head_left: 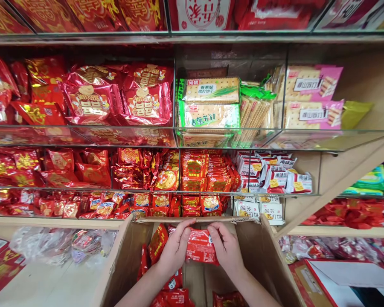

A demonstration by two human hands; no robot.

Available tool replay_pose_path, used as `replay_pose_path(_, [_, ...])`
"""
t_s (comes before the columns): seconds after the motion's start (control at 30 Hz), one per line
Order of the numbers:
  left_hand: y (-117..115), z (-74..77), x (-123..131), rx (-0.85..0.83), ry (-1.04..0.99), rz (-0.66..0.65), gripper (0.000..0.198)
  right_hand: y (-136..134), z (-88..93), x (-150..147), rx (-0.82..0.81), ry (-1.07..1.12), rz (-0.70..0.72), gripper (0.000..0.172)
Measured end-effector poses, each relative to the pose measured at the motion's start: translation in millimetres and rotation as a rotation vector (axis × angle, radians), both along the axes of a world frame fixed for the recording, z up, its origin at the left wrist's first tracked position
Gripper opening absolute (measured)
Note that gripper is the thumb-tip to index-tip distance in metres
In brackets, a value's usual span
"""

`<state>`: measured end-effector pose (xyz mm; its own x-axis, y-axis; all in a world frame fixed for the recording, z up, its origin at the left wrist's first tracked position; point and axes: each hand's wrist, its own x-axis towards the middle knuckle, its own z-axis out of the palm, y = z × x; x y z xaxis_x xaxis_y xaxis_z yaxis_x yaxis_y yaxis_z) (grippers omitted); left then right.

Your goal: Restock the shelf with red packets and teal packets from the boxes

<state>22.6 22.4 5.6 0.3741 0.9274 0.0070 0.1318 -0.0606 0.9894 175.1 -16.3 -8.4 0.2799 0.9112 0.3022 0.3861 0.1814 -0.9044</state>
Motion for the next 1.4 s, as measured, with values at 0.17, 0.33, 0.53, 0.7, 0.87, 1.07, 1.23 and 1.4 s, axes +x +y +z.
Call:
replay_pose_path(0.17, [-0.8, 7.3, -0.9, 0.026, 0.008, 0.106, 0.043, -1.9, -1.8, -0.6, -0.024, 0.241, 0.223, 0.022])
replay_pose_path(0.33, [1.4, 11.4, -0.1, 0.009, -0.014, 0.115, 0.041, -5.1, 4.7, 0.6, -0.020, 0.234, 0.182, 0.022])
replay_pose_path(0.53, [2.8, 32.7, 2.7, -0.203, -0.279, -0.125, 0.060, -10.5, 28.5, 11.3, 0.349, -0.076, 0.054, 0.022])
replay_pose_path(0.7, [3.2, 46.3, 1.5, -0.282, -0.538, -0.157, 0.031, -15.1, 35.9, 10.2, 0.466, -0.229, 0.158, 0.032])
replay_pose_path(0.87, [4.5, 39.3, 1.6, -0.011, -0.449, -0.077, 0.044, -13.2, 24.9, 7.6, 0.275, 0.182, -0.030, 0.028])
replay_pose_path(1.07, [5.0, 32.2, 7.8, -0.021, -0.456, -0.101, 0.058, -7.6, 16.9, 3.5, -0.020, 0.575, 0.125, 0.044])
replay_pose_path(1.23, [7.7, 28.9, 7.4, -0.055, -0.373, -0.073, 0.045, -6.3, 18.7, 0.0, -0.077, 0.567, 0.212, 0.044])
replay_pose_path(1.4, [26.4, 42.5, -10.3, 0.336, -0.031, 0.012, 0.038, 3.1, 55.2, 24.2, 0.082, 0.243, 0.068, 0.024])
